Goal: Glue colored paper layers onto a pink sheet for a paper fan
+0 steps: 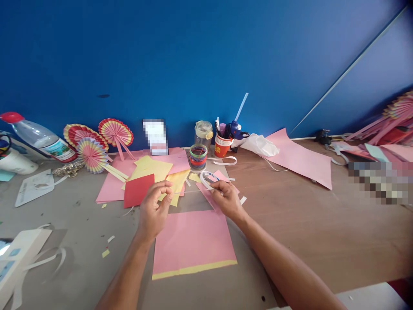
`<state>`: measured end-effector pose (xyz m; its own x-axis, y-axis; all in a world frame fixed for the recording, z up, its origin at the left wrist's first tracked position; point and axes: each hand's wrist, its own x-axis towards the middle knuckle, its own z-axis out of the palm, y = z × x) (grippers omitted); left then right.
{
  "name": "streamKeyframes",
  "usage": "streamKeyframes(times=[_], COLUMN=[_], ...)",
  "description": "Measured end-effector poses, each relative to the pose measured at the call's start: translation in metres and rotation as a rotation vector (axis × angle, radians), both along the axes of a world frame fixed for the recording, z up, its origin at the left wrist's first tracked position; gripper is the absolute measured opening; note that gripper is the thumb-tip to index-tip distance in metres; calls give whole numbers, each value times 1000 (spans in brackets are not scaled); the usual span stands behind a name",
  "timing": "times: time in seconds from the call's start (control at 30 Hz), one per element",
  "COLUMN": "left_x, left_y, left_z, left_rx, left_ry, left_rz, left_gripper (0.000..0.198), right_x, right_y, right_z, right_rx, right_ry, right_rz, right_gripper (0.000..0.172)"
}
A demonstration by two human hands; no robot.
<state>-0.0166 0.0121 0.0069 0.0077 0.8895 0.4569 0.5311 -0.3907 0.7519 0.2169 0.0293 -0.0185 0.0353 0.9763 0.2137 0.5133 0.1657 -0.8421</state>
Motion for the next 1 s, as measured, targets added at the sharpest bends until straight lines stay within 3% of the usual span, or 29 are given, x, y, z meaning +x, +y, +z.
streamKeyframes(times=[0.3,0.4,0.47,0.53,0.63,0.73,0.83,0.93,1.0], left_x=[12,1,-8,-11,-4,5,5,2,2], left_y=[-3,-1,2,5,3,-3,-9,-14,-18], left_z=[5,9,14,18,22,23,25,33,40], left_rx=[60,80,121,197,26,-182,-333,-476,-564], left_ry=[54,-45,-191,-336,-401,-436,-417,-370,-339], left_rz=[23,102,268,294,50,-163,-300,-481,-597], left_gripper=[15,15,12,11,10,12,16,21,27], right_x=[1,15,31,44,49,42,34,28,24], right_y=[2,10,18,25,31,29,23,14,4], right_z=[6,10,14,15,9,-5,-8,10,32], right_rx=[-195,-123,-60,-14,96,117,59,90,114], right_ry=[420,399,379,349,2,-396,-605,-527,-272], right_rz=[37,-158,-308,-394,-430,-309,-211,-178,54], right_gripper=[13,14,16,20,23,27,26,31,35])
